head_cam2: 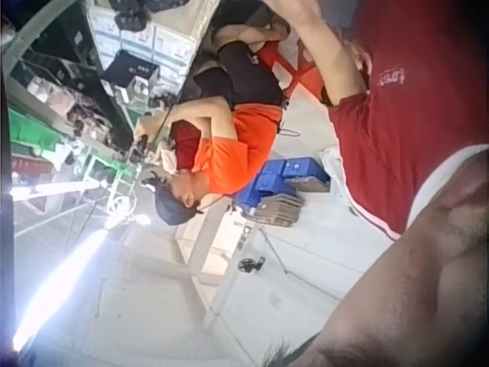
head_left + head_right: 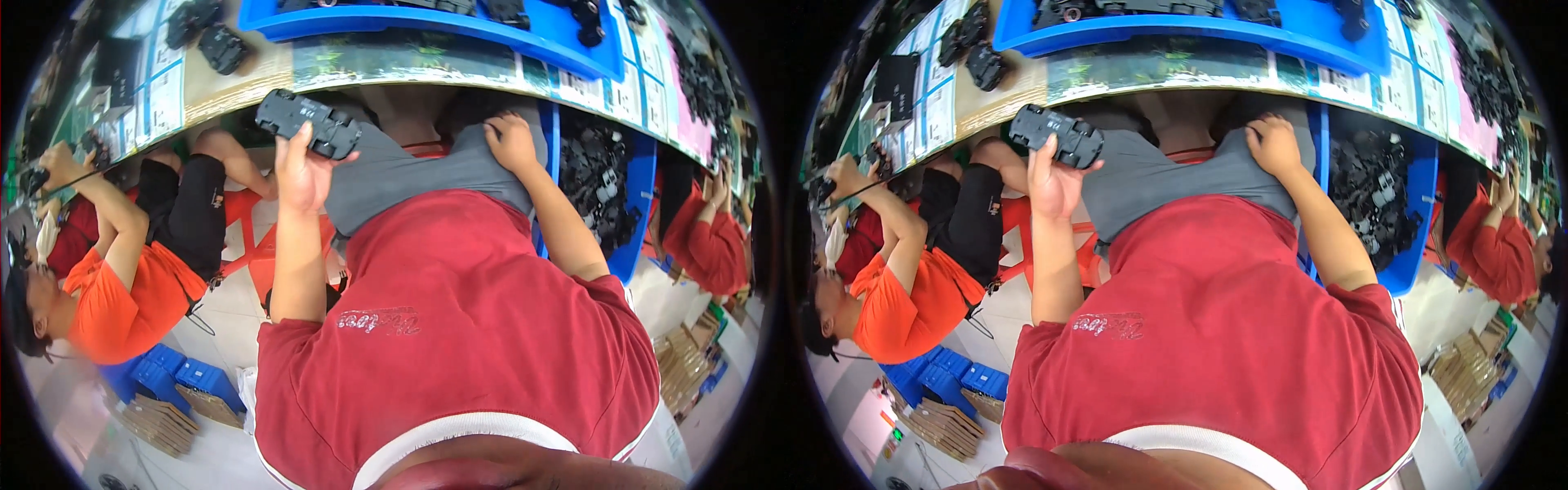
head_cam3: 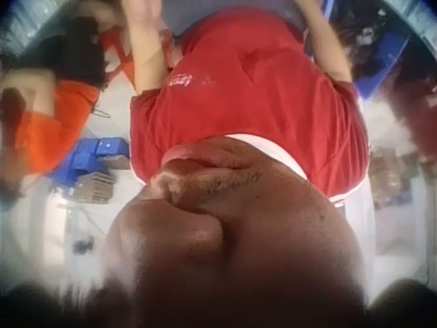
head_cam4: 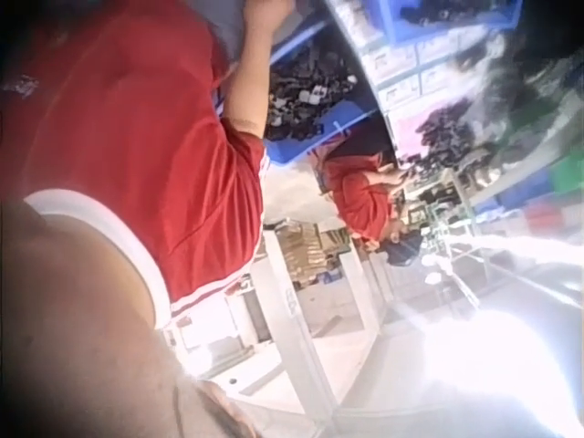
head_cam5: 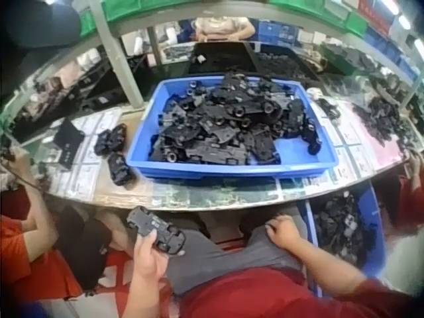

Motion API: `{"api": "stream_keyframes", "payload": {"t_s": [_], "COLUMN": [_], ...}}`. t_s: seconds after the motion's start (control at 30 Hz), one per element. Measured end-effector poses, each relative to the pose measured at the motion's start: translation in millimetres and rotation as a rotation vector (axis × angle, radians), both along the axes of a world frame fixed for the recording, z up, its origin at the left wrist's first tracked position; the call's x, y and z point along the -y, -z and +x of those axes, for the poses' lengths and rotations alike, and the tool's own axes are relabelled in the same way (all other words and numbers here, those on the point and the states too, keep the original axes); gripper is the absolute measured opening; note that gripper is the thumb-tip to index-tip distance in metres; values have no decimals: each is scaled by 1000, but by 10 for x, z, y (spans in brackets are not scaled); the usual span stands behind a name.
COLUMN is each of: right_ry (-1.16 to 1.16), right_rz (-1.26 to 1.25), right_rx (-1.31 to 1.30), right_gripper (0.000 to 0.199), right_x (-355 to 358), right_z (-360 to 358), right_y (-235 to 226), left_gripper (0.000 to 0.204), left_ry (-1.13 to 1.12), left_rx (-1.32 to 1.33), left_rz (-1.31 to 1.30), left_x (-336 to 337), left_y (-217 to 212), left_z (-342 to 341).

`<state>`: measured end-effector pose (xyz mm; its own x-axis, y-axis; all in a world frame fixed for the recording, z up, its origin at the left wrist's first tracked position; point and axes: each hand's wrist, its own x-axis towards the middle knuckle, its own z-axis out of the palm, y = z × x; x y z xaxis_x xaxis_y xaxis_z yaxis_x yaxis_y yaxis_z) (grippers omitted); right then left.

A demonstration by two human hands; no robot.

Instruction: The person assembles toy cars by picking up car chassis and components from bins, fitting the parts together by hand, and placing the assembled pieces on the table.

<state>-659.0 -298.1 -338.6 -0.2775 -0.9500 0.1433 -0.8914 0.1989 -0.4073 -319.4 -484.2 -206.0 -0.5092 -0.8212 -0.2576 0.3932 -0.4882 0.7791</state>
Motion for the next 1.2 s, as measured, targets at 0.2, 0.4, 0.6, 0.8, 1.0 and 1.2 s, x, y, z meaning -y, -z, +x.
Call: {"api": "stream_keyframes", "payload": {"t_s": [0.2,0.4,0.6,0.8,1.0,1.2], "right_ry": [113,94,132,130,169,149], "right_rz": [110,126,154,123,92,146], "right_rx": [-10,-27,-18,-3,-27,-27], "right_gripper": [20,20,20,19,19,20], "right_x": [157,252,243,249,148,272], "right_z": [81,85,103,104,14,5], "right_y": [-69,-40,-62,-117,9,52], "left_gripper": [50,43,44,35,24,18], "left_ry": [-263,-382,-414,-656,-634,-122], "left_rx": [339,501,596,991,1188,1353], "left_rz": [-235,-296,-239,-523,-875,-769], "left_x": [605,1584,2144,2160,778,187], "left_y": [-53,-112,86,389,958,1650], "left_z": [803,1066,1061,1290,518,147]}}
